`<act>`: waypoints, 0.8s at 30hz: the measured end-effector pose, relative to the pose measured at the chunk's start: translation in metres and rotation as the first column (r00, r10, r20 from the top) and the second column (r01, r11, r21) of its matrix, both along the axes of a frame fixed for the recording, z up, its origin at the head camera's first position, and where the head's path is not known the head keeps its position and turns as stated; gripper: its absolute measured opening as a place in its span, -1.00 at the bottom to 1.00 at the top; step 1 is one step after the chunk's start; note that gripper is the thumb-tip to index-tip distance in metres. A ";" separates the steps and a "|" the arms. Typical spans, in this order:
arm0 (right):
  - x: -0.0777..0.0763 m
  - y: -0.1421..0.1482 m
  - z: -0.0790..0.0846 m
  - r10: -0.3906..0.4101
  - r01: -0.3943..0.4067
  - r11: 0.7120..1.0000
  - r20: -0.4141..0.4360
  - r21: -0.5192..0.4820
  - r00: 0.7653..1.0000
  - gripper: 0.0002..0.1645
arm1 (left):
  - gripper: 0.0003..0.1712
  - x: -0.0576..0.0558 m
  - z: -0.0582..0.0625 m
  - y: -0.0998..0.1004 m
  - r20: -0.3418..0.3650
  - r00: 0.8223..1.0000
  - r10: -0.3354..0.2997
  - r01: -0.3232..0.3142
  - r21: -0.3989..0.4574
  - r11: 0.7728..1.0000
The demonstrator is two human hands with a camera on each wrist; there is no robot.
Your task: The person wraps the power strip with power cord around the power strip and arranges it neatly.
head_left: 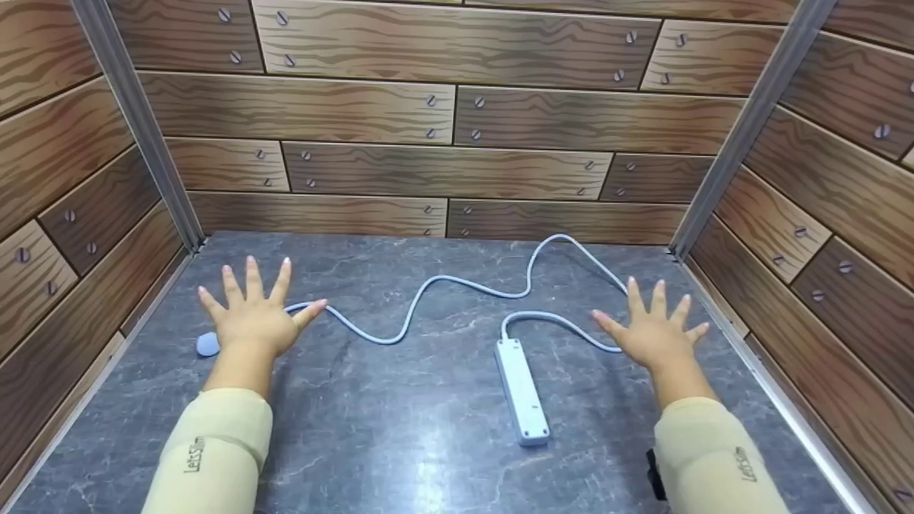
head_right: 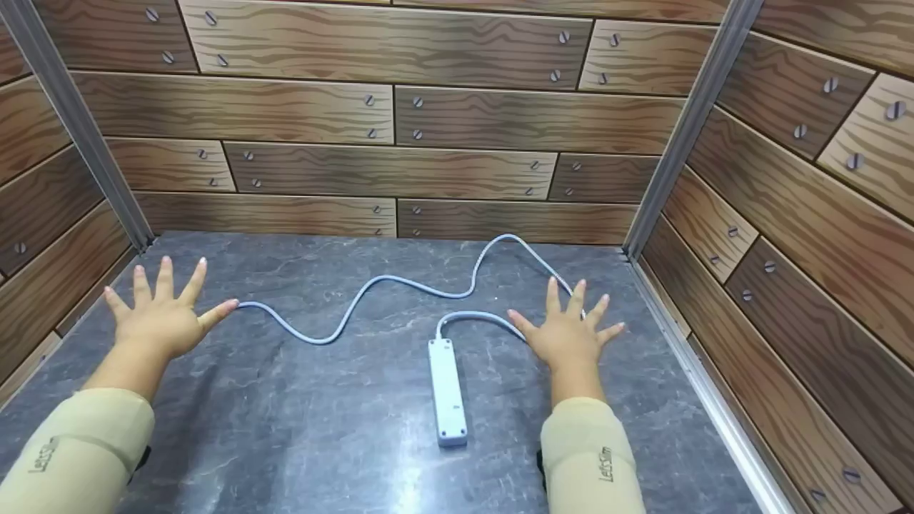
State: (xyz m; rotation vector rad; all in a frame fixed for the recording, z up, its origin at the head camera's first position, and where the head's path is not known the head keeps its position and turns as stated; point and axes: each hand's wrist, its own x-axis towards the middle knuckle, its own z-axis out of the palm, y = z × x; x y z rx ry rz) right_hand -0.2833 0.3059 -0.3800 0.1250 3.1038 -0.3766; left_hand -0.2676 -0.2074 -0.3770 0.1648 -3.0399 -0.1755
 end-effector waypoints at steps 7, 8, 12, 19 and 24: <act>-0.003 -0.025 -0.018 0.029 -0.028 0.999 -0.080 0.018 0.996 0.19 | 0.15 0.000 -0.002 0.004 0.006 1.000 -0.015 0.015 0.010 1.000; -0.003 -0.030 -0.021 0.033 -0.031 0.999 -0.092 0.021 0.995 0.17 | 0.16 -0.001 -0.003 0.005 0.004 1.000 -0.017 0.017 0.009 1.000; -0.004 -0.047 -0.036 0.040 -0.039 0.999 -0.101 0.012 0.994 0.07 | 0.15 -0.003 -0.004 0.008 -0.008 1.000 -0.024 0.024 0.000 1.000; 0.000 -0.079 -0.071 0.107 -0.101 0.993 -0.127 0.052 0.986 -0.01 | 0.13 -0.003 -0.008 0.011 -0.012 1.000 -0.026 0.026 -0.017 1.000; 0.011 -0.099 -0.094 0.154 -0.143 0.986 -0.133 0.089 0.979 -0.07 | 0.11 -0.002 -0.008 0.012 -0.006 1.000 -0.028 0.028 -0.018 0.999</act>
